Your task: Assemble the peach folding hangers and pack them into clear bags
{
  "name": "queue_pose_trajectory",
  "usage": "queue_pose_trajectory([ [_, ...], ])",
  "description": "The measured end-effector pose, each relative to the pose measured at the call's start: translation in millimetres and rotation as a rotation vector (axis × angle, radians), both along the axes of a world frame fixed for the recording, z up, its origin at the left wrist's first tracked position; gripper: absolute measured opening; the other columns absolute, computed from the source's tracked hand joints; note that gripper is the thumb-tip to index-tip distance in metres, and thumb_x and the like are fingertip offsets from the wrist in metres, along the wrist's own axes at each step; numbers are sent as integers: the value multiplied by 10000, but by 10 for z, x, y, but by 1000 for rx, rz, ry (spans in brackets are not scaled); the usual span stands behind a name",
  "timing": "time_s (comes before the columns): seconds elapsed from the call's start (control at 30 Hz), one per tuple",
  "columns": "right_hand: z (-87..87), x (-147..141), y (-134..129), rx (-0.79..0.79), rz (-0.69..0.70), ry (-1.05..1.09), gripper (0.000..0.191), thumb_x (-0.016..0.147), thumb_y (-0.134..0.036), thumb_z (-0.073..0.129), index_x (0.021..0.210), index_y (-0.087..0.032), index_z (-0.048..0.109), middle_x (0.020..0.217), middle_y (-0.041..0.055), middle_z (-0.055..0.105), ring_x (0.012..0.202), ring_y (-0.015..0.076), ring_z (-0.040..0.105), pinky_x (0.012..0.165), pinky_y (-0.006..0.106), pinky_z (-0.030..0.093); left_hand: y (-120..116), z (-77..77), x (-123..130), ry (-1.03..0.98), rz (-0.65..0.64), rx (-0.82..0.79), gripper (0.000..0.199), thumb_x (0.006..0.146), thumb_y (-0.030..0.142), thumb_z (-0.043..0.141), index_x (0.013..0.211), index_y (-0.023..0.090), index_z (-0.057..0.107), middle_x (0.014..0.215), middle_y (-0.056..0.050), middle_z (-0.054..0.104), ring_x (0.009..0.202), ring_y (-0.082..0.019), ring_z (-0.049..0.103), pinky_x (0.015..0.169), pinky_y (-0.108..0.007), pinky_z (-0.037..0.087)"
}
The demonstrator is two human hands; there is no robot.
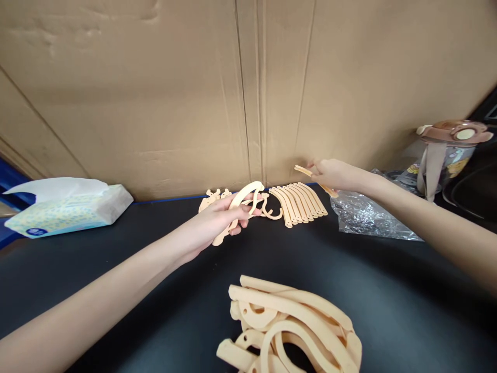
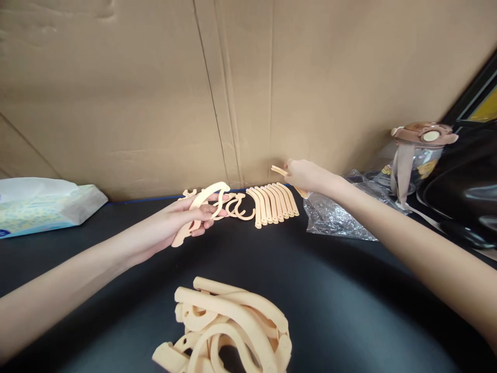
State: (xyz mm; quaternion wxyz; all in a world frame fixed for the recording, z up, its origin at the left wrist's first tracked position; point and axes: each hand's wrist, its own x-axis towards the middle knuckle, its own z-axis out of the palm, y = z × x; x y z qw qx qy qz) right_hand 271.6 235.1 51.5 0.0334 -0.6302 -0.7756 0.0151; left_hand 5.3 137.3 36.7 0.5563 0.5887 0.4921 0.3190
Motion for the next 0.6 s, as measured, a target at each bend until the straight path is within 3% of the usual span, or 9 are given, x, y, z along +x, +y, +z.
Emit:
queue_pose_trajectory([
  [0.13, -76, 27, 3, -119, -58, -96, 364, 790, -168, 477, 1122, -90, 606, 677, 92, 675, 469, 169, 557, 523, 290, 381, 32, -18, -9, -71, 34, -35, 265, 786, 370, 667, 959, 175, 620, 822, 3, 473, 649, -68, 420, 495, -144, 336],
  [0.3, -134, 3, -8, -189, -108, -128, 284, 754, -131, 478, 955, -59, 664, 531, 89, 627, 429, 180, 556, 494, 302, 403, 23, 12, 14, -241, 96, -102, 381, 766, 534, 609, 768, 158, 548, 799, 0, 473, 511, -47, 334, 390, -150, 221],
  [0.47, -146, 59, 33, -226, -99, -6, 345, 756, -140, 487, 1060, -99, 647, 618, 79, 681, 487, 172, 609, 461, 271, 446, 36, -1, 5, -218, 129, -99, 321, 799, 464, 631, 774, 157, 541, 786, -11, 525, 576, -91, 486, 475, -190, 410],
  [0.6, -123, 51, 27, -164, -89, 37, 358, 768, -190, 527, 1101, -113, 633, 703, 88, 700, 531, 170, 619, 476, 269, 439, 45, -28, -19, -174, 94, -57, 350, 775, 492, 667, 795, 154, 577, 794, -14, 548, 619, -104, 517, 541, -210, 450],
])
